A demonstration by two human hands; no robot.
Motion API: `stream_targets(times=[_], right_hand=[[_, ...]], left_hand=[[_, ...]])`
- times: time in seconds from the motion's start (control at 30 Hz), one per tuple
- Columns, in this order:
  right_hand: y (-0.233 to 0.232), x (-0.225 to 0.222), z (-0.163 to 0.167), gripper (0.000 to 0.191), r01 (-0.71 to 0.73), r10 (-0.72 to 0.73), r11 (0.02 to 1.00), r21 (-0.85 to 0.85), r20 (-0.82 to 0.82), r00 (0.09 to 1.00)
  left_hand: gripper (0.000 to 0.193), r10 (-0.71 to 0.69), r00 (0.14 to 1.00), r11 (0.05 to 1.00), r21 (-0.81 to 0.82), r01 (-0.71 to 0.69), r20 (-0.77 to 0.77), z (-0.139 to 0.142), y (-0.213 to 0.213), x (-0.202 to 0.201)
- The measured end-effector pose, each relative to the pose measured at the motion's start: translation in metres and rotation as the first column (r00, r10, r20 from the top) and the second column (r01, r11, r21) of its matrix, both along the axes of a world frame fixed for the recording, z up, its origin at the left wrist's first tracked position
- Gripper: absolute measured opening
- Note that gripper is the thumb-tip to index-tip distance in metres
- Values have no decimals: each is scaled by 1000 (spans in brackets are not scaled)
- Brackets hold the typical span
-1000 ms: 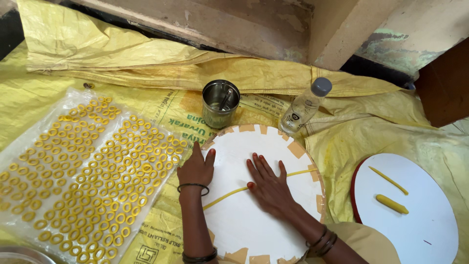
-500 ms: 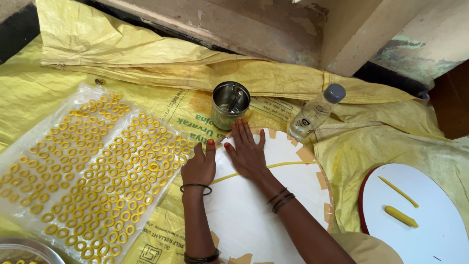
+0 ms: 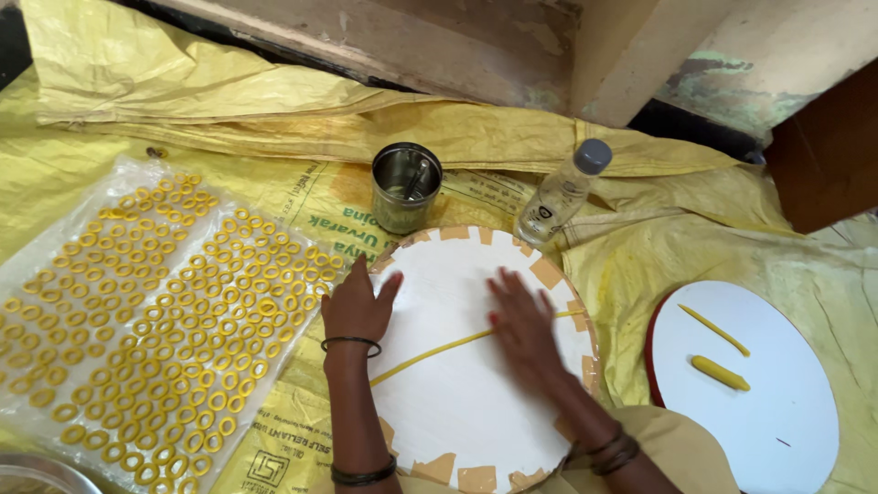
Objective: The person rolls yellow dough into thin ropes on a white board and then shapes them into small rings by hand. The finished rings are placed on a nearby white plate.
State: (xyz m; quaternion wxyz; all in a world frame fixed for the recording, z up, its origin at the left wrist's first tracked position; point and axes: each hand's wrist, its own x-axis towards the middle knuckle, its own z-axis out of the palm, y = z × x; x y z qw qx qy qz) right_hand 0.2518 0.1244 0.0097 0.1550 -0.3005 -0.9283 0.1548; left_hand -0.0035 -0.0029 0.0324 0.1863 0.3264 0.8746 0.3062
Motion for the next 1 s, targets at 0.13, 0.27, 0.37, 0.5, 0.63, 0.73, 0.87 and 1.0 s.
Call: stream_targets(times=[0.13, 0.27, 0.37, 0.5, 0.63, 0.73, 0.87, 1.0], right_hand=[[27, 49, 10, 46, 105, -107, 994, 27, 133, 985], [35, 60, 10, 31, 57, -61, 996, 71, 63, 996], [42, 58, 15, 19, -25, 24, 996, 89, 20, 1000], [52, 56, 28, 15, -120, 116, 989, 89, 57, 992], [51, 53, 34, 17, -167, 160, 983, 78, 86, 983], [54, 52, 38, 14, -164, 159, 982, 93, 56, 986], [67, 57, 48, 17, -69, 66, 997, 23, 82, 994], [88, 65, 60, 19, 21, -21, 1000, 0, 156, 987]], left_hand=[[60, -249, 968, 967, -67, 247, -26, 11, 0, 16], [53, -421, 906, 812, -429, 396, 39, 22, 9, 44], [35, -461, 886, 745, -523, 414, 46, 20, 11, 54], [8, -480, 865, 806, -462, 370, -144, 7, 13, 59], [7, -492, 869, 763, -504, 406, -44, -1, 14, 61], [7, -509, 859, 760, -498, 418, -57, 0, 15, 62], [4, -512, 858, 800, -345, 490, 31, 5, 22, 66], [23, -443, 895, 897, 35, 441, 61, 10, 25, 67]])
